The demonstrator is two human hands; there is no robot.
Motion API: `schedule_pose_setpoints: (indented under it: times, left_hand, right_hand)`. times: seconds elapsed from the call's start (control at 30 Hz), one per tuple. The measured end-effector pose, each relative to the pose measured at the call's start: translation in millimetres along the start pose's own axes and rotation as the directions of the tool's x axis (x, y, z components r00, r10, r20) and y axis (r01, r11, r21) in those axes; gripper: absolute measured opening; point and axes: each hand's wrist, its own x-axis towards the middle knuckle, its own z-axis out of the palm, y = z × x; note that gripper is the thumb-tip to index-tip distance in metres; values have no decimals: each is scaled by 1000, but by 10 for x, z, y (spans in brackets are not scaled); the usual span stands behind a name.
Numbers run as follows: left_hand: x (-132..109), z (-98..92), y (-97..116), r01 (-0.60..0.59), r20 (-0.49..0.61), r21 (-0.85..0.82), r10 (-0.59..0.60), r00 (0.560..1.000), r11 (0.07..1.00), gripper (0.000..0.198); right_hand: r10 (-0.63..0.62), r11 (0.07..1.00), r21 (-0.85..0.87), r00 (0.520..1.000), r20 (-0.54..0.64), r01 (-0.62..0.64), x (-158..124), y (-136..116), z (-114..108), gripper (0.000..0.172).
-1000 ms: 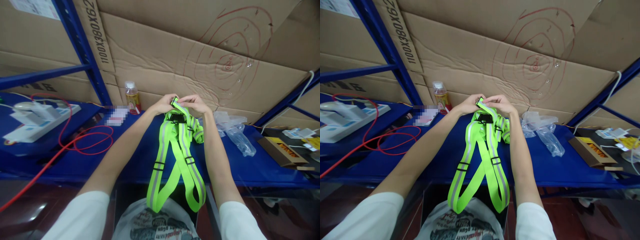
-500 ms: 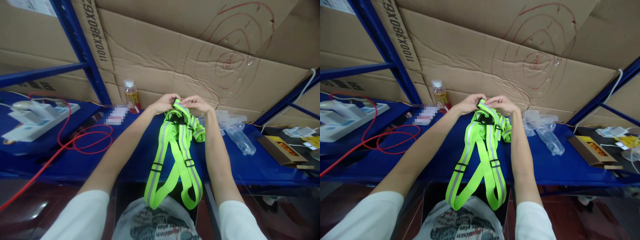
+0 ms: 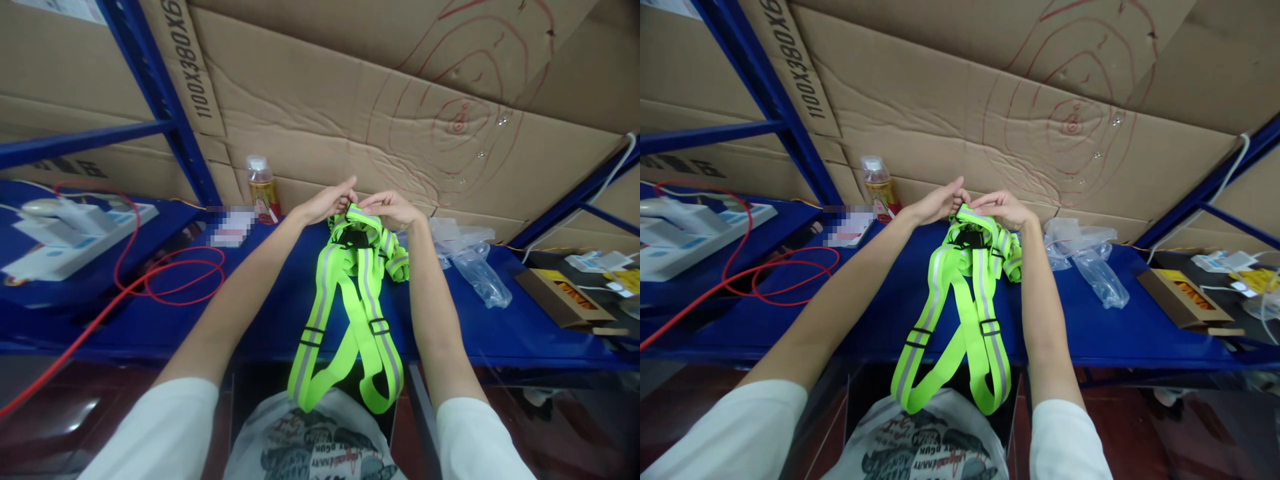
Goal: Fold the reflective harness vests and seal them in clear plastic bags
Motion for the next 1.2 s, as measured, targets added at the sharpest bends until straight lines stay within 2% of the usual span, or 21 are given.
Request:
schedule_pose_setpoints:
  times: [0.13,0.2,0.3,0.43,0.5,0.57,0.63,0.7,0.83,0.93,1.13,1.2]
  left_hand:
    - [-73,-70,58,-47,113,150,30,993,988,53]
    - [-95,-140,53,-17,139,198,-11,990,980,55]
    - [-98,-244,-17,65,128,272,-103,986,960,55]
    - [-80,-312,-144,218,119,333,-270,956,918,48]
    - [-84,-326,-157,232,129,348,-291,948,908,44]
    - [-98,-334,-121,209,158,377,-285,945,902,42]
    - [-119,-327,-57,179,206,427,-288,935,886,39]
    - [-143,-297,2,141,259,493,-300,918,858,37]
    - [-251,-166,16,-5,366,577,-253,896,817,32]
    - [-429,-48,-73,-134,436,597,-179,882,791,32]
    - [-852,102,-290,-294,438,615,-6,899,732,29]
    - [-949,132,-338,-314,426,650,11,905,692,31]
  right_hand:
    - [1,997,-83,1000,10,0,-30,-48,8,49]
    - [33,989,-148,999,32,-27,-42,-63,0,52]
    - [153,948,-293,986,70,-126,-34,-61,-12,64]
    - [297,798,-559,954,40,-225,13,-99,51,76]
    - [326,693,-678,945,-11,-247,28,-163,122,79]
    - [354,579,-768,933,-66,-273,21,-233,206,78]
    - [373,486,-826,923,-97,-284,-18,-270,289,69]
    - [349,448,-860,933,-86,-246,-97,-252,367,60]
    - [217,480,-870,976,-5,-111,-383,-104,509,63]
    - [165,498,-863,986,-1,-84,-656,16,624,64]
    - [-2,470,-883,1000,7,7,-1042,217,735,62]
    - [0,509,-859,999,55,47,-1090,281,702,60]
